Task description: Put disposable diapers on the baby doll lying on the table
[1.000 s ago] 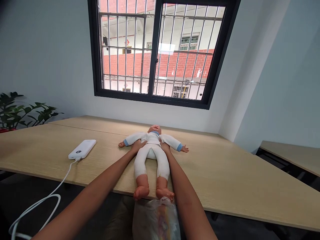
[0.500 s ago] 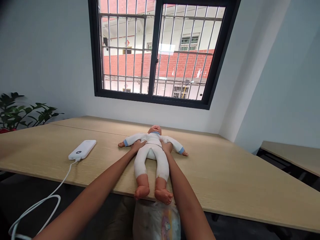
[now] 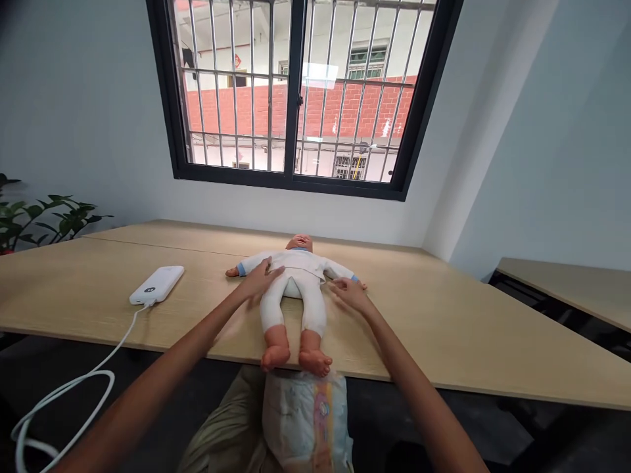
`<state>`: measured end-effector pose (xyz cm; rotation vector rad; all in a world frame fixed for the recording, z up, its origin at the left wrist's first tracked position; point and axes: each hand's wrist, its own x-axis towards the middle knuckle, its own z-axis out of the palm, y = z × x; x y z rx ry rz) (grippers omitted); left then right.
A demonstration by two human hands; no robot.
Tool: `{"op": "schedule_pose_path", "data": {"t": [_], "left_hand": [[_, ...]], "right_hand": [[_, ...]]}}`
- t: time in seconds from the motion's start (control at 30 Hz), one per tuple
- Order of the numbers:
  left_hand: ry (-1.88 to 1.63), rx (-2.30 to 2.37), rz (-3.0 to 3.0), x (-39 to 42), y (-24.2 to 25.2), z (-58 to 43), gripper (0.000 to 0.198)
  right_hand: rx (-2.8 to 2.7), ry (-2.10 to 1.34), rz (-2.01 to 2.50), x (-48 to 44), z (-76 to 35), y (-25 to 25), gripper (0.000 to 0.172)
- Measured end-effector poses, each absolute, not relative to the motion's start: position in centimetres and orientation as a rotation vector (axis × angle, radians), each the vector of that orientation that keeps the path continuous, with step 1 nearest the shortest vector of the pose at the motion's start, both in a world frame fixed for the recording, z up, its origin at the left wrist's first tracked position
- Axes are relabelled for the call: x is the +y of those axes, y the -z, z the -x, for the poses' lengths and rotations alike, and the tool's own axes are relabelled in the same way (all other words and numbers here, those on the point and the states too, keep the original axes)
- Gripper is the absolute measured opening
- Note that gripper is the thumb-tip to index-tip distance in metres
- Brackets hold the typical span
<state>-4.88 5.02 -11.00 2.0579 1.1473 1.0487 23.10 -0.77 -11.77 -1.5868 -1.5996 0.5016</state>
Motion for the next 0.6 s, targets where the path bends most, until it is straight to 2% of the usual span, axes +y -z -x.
{"op": "schedule_pose_path", "data": {"t": [0.07,0.13,0.27,0.3,0.37,0.47,0.6], "left_hand": [[-1.098,1.031,-2.14,0.8,11.6,5.3,0.072],[-1.004,1.026,-2.177,-3.4,12.9,5.7,0.069],[-0.936,1.026,-2.191,-8.8,15.7,6.2,0.085],[-0.94,1.024,-2.201,-9.4,16.2,6.3,0.081],[-0.959,1.012,-2.245,-9.8,16.8,6.3,0.06],[-0.972,0.939,-2.315,-9.0,16.9,6.3,0.031],[-0.945,0.797,-2.328,-7.0,16.1,6.5,0.021]], "right_hand": [[-1.633,-0.53,1.545,-4.5,-22.4,12.0,0.044],[-1.721,-0.637,1.476,-8.3,-20.6,12.4,0.052],[-1.812,-0.691,1.459,-13.2,-16.7,14.0,0.077],[-1.827,-0.655,1.461,-13.7,-16.0,14.5,0.084],[-1.855,-0.607,1.456,-14.1,-15.2,15.2,0.091],[-1.897,-0.633,1.403,-13.5,-14.8,15.4,0.09],[-1.9,-0.705,1.355,-12.0,-14.8,14.4,0.085]]}}
